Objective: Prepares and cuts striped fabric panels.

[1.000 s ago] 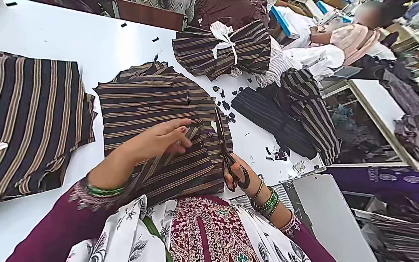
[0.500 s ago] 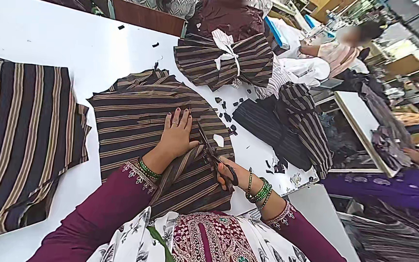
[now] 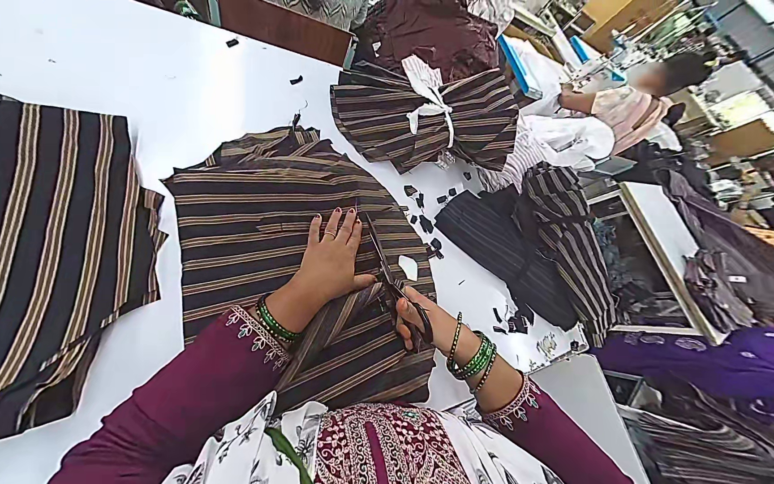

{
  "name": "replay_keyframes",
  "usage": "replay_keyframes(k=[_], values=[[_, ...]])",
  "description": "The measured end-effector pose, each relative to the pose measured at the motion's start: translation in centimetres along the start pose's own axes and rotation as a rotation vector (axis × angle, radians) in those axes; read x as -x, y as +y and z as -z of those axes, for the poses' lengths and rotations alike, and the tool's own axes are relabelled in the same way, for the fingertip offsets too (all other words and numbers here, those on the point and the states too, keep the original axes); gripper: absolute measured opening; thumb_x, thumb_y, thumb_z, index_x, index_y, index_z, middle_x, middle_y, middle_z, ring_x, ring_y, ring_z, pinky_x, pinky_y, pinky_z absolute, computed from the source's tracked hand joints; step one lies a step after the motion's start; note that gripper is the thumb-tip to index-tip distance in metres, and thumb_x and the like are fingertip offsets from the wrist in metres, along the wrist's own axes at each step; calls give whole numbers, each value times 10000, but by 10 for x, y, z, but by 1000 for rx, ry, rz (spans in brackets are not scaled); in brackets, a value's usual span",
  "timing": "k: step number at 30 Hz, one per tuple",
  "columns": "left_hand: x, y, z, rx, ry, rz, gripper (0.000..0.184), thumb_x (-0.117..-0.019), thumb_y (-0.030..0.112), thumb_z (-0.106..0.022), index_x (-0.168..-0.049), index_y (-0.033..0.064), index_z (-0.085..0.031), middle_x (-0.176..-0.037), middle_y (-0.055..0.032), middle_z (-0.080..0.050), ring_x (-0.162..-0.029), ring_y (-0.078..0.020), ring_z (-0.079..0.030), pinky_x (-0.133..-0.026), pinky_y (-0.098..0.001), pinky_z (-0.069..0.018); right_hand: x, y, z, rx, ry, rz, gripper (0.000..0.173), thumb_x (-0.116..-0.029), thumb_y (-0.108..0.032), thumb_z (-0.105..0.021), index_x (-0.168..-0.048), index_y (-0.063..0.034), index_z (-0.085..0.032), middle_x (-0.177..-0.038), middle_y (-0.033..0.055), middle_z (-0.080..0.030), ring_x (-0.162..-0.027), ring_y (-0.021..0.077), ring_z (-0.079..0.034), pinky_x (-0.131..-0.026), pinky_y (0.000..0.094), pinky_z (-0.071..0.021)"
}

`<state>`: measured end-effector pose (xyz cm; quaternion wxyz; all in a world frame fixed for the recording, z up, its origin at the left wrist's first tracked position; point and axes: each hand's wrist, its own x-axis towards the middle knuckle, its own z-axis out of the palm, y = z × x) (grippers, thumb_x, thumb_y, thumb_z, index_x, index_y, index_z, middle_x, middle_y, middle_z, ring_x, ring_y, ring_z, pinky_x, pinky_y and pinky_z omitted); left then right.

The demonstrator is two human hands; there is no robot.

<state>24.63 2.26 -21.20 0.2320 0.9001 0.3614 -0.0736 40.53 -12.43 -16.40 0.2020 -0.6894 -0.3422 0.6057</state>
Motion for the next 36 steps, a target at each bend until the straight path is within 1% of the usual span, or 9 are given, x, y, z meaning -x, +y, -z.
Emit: replay_keyframes(k=[4, 11, 17, 21, 27, 30, 33, 35, 36], values=[[0, 1, 1, 7, -6, 7, 1119, -893, 782, -513, -1641, 38, -141, -1729, -150, -21, -1595, -338, 47, -1206, -675, 30, 2, 4, -1, -4, 14, 1, 461, -1003, -519, -528, -1072, -75, -425, -641, -50, -496, -510, 62, -541, -538, 210, -508], [0, 1, 0, 15, -3, 12, 1118, -892, 781, -517, -1642, 42, -140, -1730, -148, -14, -1594, -346, 56, -1200, -686, 31, 5, 14, -8, -19, 55, 60, 348, -1018, -417, -556, -1005, -88, -444, -594, -59, -486, -464, 55, -530, -485, 206, -503], [1, 2, 2, -1, -27, 12, 1118, -904, 784, -489, -1644, 39, -109, -1728, -154, 14, -1593, -342, 74, -1199, -683, 49, -1, 7, 2, -15, -24, 33, 488, -997, -556, -521, -1086, -85, -428, -639, -55, -506, -518, 65, -557, -550, 219, -525], [1, 2, 4, -3, -46, 17, 1115, -909, 784, -478, -1646, 42, -92, -1729, -147, 19, -1592, -339, 88, -1203, -673, 59, -8, -1, -1, -30, 11, 42, 361, -1048, -429, -498, -1057, -74, -434, -623, -44, -493, -497, 66, -543, -527, 214, -515], [2, 3, 4, 3, -52, 18, 1113, -911, 778, -482, -1647, 43, -84, -1729, -145, 35, -1591, -332, 98, -1204, -669, 60, -7, -2, -9, -48, 72, 73, 272, -1054, -321, -532, -1019, -67, -440, -606, -45, -479, -474, 59, -532, -495, 203, -508], [2, 3, 6, -4, -63, 21, 1114, -915, 779, -472, -1646, 41, -73, -1729, -144, 42, -1589, -332, 111, -1201, -674, 67, -9, 1, -9, -100, 154, 101, 254, -1075, -297, -490, -1016, -54, -442, -605, -41, -480, -468, 61, -531, -491, 206, -509], [3, 3, 7, -17, -74, 27, 1112, -916, 778, -472, -1646, 41, -71, -1729, -143, 38, -1589, -337, 111, -1199, -679, 65, -6, 11, 1, -79, 320, 170, 243, -1068, -261, -508, -1023, -28, -456, -600, -49, -493, -465, 46, -518, -483, 202, -489], [2, 2, 7, -25, -83, 26, 1124, -909, 779, -484, -1646, 41, -65, -1729, -142, 49, -1588, -336, 119, -1198, -683, 68, -1, 20, 15, 26, 494, 161, 273, -1038, -220, -599, -1078, 18, -471, -638, -7, -520, -490, 63, -524, -503, 231, -491], [1, 1, 8, -23, -76, 22, 1141, -899, 781, -502, -1645, 38, -64, -1728, -146, 45, -1589, -334, 113, -1201, -678, 69, 2, 24, 25, 119, 580, 128, 348, -1009, -227, -658, -1138, 37, -472, -685, 34, -563, -530, 89, -547, -539, 265, -502]])
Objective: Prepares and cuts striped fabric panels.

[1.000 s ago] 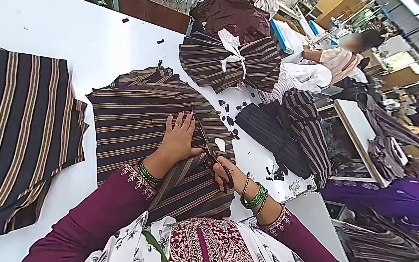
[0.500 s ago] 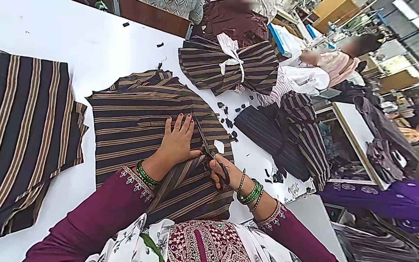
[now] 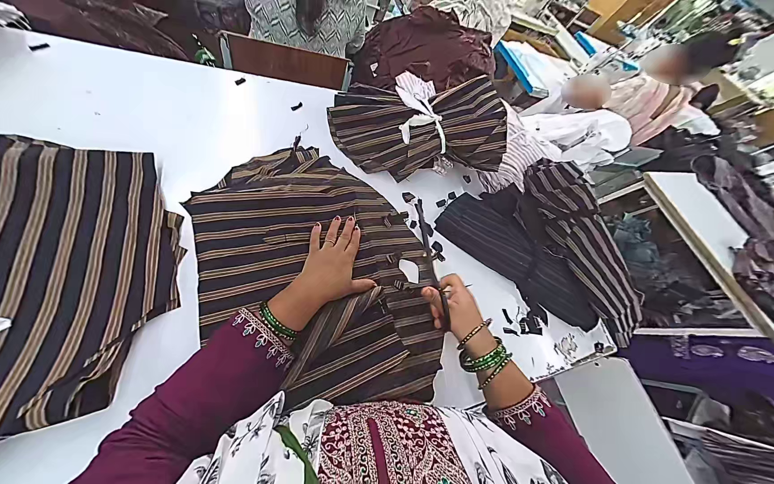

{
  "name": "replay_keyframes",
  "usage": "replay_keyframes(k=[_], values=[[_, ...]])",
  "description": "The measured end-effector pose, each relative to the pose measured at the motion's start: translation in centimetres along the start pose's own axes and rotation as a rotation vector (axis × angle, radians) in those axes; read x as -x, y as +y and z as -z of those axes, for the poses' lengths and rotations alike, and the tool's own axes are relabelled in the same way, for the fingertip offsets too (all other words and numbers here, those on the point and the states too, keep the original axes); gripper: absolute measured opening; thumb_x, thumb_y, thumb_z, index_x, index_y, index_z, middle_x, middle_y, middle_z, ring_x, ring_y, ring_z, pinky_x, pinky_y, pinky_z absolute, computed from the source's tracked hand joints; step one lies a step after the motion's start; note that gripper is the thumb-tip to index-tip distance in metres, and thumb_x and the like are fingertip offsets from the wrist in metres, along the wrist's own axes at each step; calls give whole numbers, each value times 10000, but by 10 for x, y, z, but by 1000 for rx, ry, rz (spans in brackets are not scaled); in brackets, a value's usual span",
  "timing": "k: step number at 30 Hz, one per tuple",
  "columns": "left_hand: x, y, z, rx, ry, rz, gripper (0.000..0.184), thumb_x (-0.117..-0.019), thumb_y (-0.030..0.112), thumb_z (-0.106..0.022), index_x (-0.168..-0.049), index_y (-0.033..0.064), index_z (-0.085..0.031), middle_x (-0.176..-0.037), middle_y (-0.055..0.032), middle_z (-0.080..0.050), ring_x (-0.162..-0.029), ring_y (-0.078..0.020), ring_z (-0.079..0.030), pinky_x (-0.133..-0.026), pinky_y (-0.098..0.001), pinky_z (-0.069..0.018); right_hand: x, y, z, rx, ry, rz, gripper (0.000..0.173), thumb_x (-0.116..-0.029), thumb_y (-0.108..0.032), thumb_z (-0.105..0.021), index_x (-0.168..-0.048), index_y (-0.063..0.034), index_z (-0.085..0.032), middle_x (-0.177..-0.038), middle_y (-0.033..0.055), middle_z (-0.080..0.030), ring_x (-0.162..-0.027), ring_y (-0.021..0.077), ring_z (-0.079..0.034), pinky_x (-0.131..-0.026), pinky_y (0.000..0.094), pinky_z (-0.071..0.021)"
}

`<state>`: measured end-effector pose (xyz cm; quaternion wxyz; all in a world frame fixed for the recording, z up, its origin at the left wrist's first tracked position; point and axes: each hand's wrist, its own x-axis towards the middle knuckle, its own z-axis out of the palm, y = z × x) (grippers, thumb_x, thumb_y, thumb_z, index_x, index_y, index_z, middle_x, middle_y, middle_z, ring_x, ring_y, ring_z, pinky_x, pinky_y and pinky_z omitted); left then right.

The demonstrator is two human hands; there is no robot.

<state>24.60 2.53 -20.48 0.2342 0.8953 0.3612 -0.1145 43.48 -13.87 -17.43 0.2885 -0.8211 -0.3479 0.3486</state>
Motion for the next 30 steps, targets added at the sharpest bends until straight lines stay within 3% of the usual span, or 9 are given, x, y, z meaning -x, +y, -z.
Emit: replay_keyframes(k=[5, 8, 11, 14, 16, 18, 21, 24, 30], values=[[5, -22, 0, 354, 198, -76, 1060, -919, 589, -671, -1605, -55, -181, -1697, -242, -110, -1585, -389, -65, -1246, -616, -30, -1, 28, 43, 457, 175, -104, 567, -938, -292, -757, -1359, 5, -521, -997, 250, -690, -944, 432, -677, -860, 611, -507], [43, -31, 13, 358, 162, 41, 826, -991, 579, -566, -1548, -8, -397, -1686, -240, -174, -1571, -438, -83, -1235, -643, -87, 5, 42, 58, 542, 183, -111, 522, -938, -305, -756, -1346, -34, -575, -1053, 268, -694, -1006, 464, -671, -880, 640, -491], [90, -34, 4, 306, 79, 76, 606, -1000, 568, -557, -1310, 60, -669, -1637, -233, -315, -1555, -471, -123, -1186, -731, -53, 9, 51, 67, 561, 139, -78, 492, -955, -275, -735, -1365, -46, -587, -1091, 261, -698, -1046, 449, -666, -921, 634, -481], [128, -23, -30, 538, 23, -386, 522, -995, 473, -533, -1026, -6, -738, -1511, -217, -499, -1494, -369, -344, -1191, -635, -214, 7, 51, 71, 601, 73, -27, 464, -976, -169, -672, -1408, -31, -573, -1245, 275, -652, -1182, 450, -614, -1014, 619, -444], [136, -7, -44, 754, -120, -712, 667, -969, 654, -474, -1012, 37, -724, -1409, -100, -613, -1366, -148, -517, -1143, -385, -396, 5, 41, 67, 617, 45, 21, 442, -973, -82, -628, -1406, 0, -582, -1390, 296, -557, -1314, 470, -513, -1096, 613, -387], [141, 6, -48, 822, -25, -781, 605, -975, 567, -563, -1106, -6, -707, -1321, -104, -669, -1280, -133, -592, -1094, -341, -465, 3, 27, 54, 589, 72, 180, 379, -975, 5, -534, -1341, 23, -634, -1410, 296, -554, -1342, 466, -500, -1121, 597, -374], [145, -1, -48, 440, 215, -455, 645, -884, 475, -728, -1350, 37, -643, -1543, -181, -491, -1504, -375, -343, -1205, -636, -207, -9, -1, 24, 559, -5, 442, 356, -1050, -42, -434, -1329, 34, -641, -1391, 257, -600, -1353, 400, -531, -1161, 528, -366], [149, -21, -50, 366, 179, -148, 777, -918, 489, -703, -1548, 109, -451, -1665, -158, -298, -1572, -390, -147, -1208, -700, -63, -27, -32, -8, 657, -149, 362, 426, -1042, -174, -573, -1442, -27, -563, -1463, 249, -537, -1399, 406, -473, -1175, 547, -344], [153, -96, -28, 626, 687, 268, 594, -1018, 275, -607, -1486, -47, -435, -1564, -294, -382, -1455, -397, -394, -1180, -495, -353, -32, -56, -27, 733, -128, 181, 408, -1036, -152, -549, -1413, 2, -569, -1390, 308, -566, -1336, 461, -521, -1103, 617, -393]])
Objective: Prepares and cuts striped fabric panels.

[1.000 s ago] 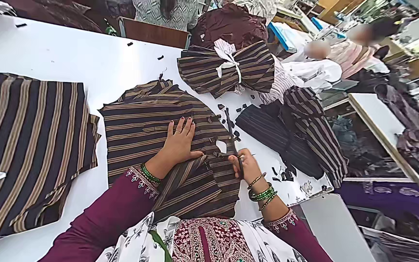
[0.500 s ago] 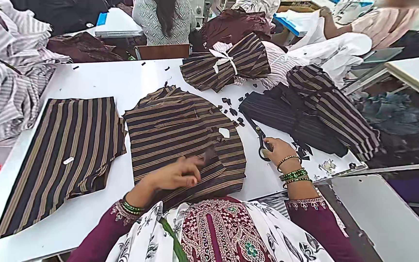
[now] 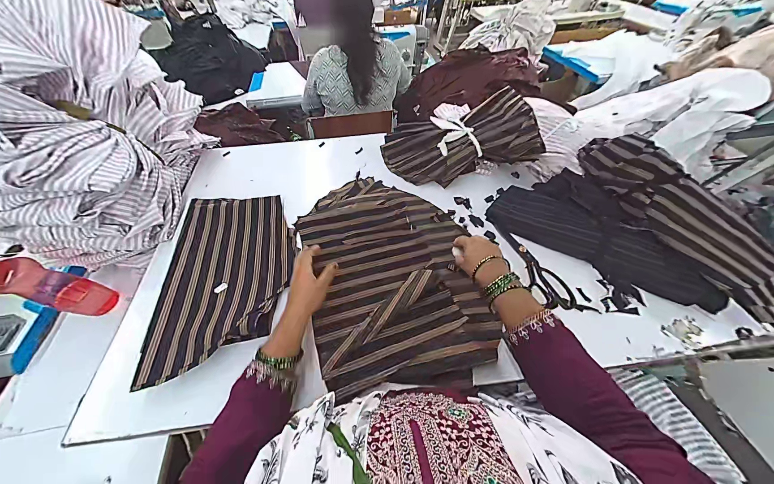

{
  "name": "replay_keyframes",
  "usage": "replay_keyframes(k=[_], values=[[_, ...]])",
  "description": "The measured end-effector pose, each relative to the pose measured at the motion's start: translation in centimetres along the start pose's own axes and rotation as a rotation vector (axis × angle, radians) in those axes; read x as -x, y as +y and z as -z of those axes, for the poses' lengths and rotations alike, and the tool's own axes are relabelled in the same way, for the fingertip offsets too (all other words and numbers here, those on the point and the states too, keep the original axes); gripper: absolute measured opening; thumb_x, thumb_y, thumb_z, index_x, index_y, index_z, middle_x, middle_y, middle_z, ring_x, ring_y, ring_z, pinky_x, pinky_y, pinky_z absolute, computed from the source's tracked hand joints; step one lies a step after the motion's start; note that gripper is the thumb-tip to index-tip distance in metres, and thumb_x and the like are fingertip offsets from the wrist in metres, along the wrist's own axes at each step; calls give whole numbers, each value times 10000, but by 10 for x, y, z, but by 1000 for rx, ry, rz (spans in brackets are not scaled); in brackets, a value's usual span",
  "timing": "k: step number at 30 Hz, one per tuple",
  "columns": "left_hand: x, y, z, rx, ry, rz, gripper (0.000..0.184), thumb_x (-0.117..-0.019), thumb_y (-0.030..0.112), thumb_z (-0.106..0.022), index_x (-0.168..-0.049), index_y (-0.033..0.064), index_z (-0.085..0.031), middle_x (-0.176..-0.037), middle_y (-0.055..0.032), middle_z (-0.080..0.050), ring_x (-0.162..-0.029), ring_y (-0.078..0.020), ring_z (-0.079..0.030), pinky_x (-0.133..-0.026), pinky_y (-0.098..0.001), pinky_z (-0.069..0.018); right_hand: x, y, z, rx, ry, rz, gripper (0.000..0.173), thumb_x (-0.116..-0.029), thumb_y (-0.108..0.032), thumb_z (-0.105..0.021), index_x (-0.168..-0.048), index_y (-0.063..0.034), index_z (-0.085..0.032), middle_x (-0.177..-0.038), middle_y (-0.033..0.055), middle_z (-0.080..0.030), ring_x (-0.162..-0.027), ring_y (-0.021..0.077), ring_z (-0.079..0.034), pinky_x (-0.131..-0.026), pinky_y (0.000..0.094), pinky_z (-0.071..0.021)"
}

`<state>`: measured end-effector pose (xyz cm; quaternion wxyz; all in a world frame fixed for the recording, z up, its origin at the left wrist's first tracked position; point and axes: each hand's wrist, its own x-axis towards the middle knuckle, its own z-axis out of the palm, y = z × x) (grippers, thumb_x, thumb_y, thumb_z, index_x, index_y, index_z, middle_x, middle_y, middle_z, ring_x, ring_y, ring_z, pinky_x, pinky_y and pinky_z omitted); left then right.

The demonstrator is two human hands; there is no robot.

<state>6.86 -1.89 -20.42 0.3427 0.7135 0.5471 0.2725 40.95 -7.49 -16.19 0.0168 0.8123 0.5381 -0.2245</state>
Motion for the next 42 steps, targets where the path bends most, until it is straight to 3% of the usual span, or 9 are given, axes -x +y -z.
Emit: replay_keyframes(k=[6, 9, 14, 20, 23, 28, 33, 37, 42], values=[[-40, -17, 13, -89, 100, 147, 620, -995, 232, -664, -1507, -16, -416, -1372, -239, -599, -1190, -370, -625, -1039, -529, -465, 37, -8, -11, -761, 205, -62, 357, -1120, -155, -347, -1166, 25, -652, -908, 142, -575, -723, 181, -524, -673, 346, -456], [-38, -21, 9, -180, 92, 132, 680, -983, 261, -683, -1537, 4, -383, -1359, -250, -602, -1240, -413, -594, -1075, -587, -425, 41, -26, -32, -585, -57, 35, 443, -1076, -354, -535, -1216, 44, -669, -1195, 242, -668, -1126, 327, -628, -1029, 525, -449], [-51, -16, 21, -126, 8, 203, 470, -1001, 241, -656, -1399, 13, -554, -1153, -247, -682, -1087, -425, -650, -963, -628, -473, 82, -9, -23, -255, -220, 231, 310, -994, -181, -674, -1141, 92, -662, -1084, 268, -650, -1005, 350, -605, -942, 537, -448], [-76, -6, 19, 87, -85, 274, 500, -1001, 323, -656, -1335, -39, -572, -1150, -277, -668, -977, -405, -668, -865, -582, -525, 116, 61, -66, -612, 205, -63, 171, -969, -53, -651, -1076, 76, -680, -1026, 194, -668, -930, 213, -605, -889, 427, -472], [-79, -2, 19, 26, -77, 230, 350, -995, 224, -643, -1183, -71, -626, -1075, -315, -650, -979, -454, -636, -844, -639, -480, 114, 68, -97, -933, 647, -58, 56, -947, -14, -613, -933, 27, -647, -736, -36, -567, -574, -24, -476, -563, 161, -417], [-72, 4, 23, 313, 95, -128, 209, -1007, 132, -625, -1105, -52, -624, -1052, -159, -647, -929, -195, -614, -859, -392, -504, 120, 67, -108, -1069, 750, -61, 25, -949, 5, -596, -941, 15, -618, -624, -74, -501, -478, -24, -436, -497, 160, -408], [16, 23, 68, 56, -590, -929, 92, -893, 48, -666, -865, -24, -716, -950, -144, -707, -972, -258, -680, -901, -459, -536, 120, 64, -108, -1031, 774, -45, 25, -947, 10, -609, -925, 18, -617, -646, -61, -524, -484, -31, -457, -502, 140, -431], [35, 12, 73, -216, -1146, -840, 199, -915, 90, -727, -1087, -10, -732, -1135, -205, -708, -1138, -375, -650, -1000, -558, -480, 119, 63, -106, -942, 774, -99, 61, -963, -14, -617, -924, 30, -627, -685, -20, -525, -551, 1, -476, -560, 185, -437], [14, 26, 38, -211, -705, -662, 367, -1000, 222, -646, -1306, 20, -645, -1316, -194, -638, -1254, -341, -599, -1067, -545, -458, 116, 57, -105, -1019, 798, -110, 64, -963, 12, -605, -899, 22, -604, -650, -37, -504, -519, -3, -471, -536, 171, -449]])
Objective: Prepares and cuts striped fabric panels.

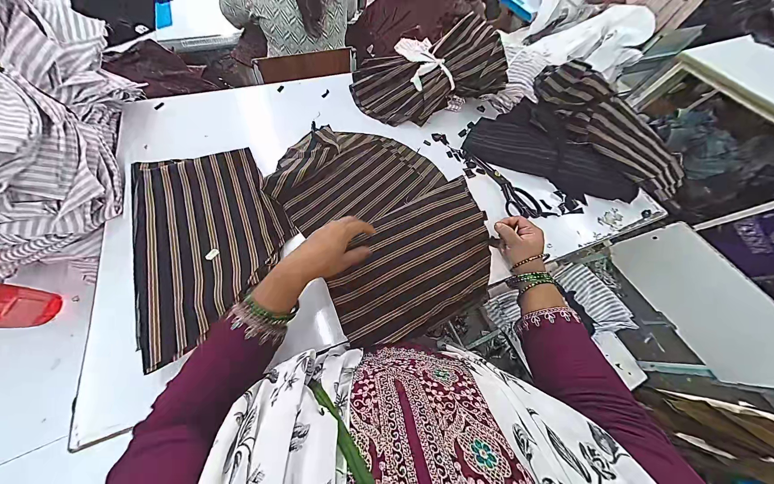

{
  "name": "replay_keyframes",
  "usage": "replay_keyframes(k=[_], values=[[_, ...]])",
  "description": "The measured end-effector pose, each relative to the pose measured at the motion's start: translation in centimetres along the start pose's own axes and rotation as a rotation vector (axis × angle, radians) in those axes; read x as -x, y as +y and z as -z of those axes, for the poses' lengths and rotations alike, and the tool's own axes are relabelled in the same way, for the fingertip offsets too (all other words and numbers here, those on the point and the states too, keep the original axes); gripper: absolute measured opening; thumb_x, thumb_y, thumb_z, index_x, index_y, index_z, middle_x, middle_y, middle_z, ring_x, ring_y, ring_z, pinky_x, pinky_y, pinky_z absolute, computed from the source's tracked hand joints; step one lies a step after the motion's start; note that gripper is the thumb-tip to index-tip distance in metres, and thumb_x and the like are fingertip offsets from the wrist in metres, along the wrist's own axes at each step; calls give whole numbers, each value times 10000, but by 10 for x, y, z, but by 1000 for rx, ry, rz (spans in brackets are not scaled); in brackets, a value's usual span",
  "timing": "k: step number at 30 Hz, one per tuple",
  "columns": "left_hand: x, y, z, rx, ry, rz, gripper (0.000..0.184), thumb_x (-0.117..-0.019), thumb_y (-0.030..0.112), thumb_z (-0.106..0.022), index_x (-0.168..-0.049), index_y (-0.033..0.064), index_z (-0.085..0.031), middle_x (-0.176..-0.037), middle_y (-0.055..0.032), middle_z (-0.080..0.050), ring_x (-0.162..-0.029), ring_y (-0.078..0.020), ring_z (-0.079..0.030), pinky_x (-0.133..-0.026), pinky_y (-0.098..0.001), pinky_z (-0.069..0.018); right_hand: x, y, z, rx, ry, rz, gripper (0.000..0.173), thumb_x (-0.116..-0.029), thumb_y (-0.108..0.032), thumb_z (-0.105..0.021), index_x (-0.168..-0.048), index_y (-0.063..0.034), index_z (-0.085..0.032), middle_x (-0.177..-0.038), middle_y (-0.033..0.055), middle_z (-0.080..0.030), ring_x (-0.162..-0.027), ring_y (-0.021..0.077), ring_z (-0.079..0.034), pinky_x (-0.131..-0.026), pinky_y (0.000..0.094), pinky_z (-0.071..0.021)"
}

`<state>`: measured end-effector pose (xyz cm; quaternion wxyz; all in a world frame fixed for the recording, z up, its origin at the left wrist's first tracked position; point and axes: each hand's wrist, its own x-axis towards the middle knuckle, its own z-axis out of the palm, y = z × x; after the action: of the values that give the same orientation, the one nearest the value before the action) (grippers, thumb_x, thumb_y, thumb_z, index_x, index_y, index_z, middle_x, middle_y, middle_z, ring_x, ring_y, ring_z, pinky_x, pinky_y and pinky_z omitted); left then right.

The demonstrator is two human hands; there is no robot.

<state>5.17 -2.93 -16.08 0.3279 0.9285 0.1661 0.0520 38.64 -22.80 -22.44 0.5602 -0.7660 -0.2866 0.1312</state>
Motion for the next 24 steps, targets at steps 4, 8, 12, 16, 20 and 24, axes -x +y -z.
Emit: replay_keyframes(k=[4, 8, 12, 16, 20, 24], values=[[-56, 0, -29, -48, -32, 253, 498, -1024, 375, -618, -1381, 28, -589, -1308, -245, -626, -1219, -428, -602, -1019, -637, -454, 2, -4, 6, 104, -15, -44, 131, -996, -48, -590, -1007, 80, -618, -707, 10, -506, -542, 29, -456, -551, 205, -431], [-61, 16, -9, -10, -43, 66, 299, -1070, 199, -530, -1207, -20, -679, -1159, -229, -700, -1141, -385, -656, -1004, -582, -478, 3, -5, 5, 236, -65, 36, 258, -1015, -97, -535, -1104, 137, -599, -822, 95, -566, -628, 46, -491, -616, 232, -458], [-3, 49, 61, -250, 361, -342, 154, -983, 90, -633, -1018, 18, -765, -994, -145, -722, -974, -305, -696, -861, -493, -533, 7, -5, 3, 133, -44, 96, 200, -1009, -79, -533, -1037, 113, -583, -731, -11, -497, -548, -48, -449, -544, 131, -415], [76, 40, 158, -409, 807, -700, 197, -1017, 149, -597, -944, 130, -779, -1106, -128, -704, -1260, -284, -559, -1116, -505, -329, 11, -3, 2, 22, -26, 73, 91, -994, -63, -544, -960, 17, -571, -663, -112, -461, -489, -90, -430, -497, 91, -403], [160, -23, 199, -323, 923, -457, 128, -1004, 220, -650, -978, 193, -772, -1485, -112, -517, -1523, -253, -286, -1255, -458, -222, 11, -5, 0, -19, -4, 67, 71, -991, -58, -555, -934, -17, -559, -656, -125, -463, -484, -98, -437, -492, 80, -403], [208, -125, 160, 35, 911, 528, 304, -993, 5, -537, -1272, -101, -595, -1446, -289, -502, -1306, -329, -543, -1087, -465, -444, 14, -11, -1, 13, -25, 52, 85, -993, -72, -555, -947, -1, -561, -676, -99, -445, -491, -85, -423, -495, 86, -389]])
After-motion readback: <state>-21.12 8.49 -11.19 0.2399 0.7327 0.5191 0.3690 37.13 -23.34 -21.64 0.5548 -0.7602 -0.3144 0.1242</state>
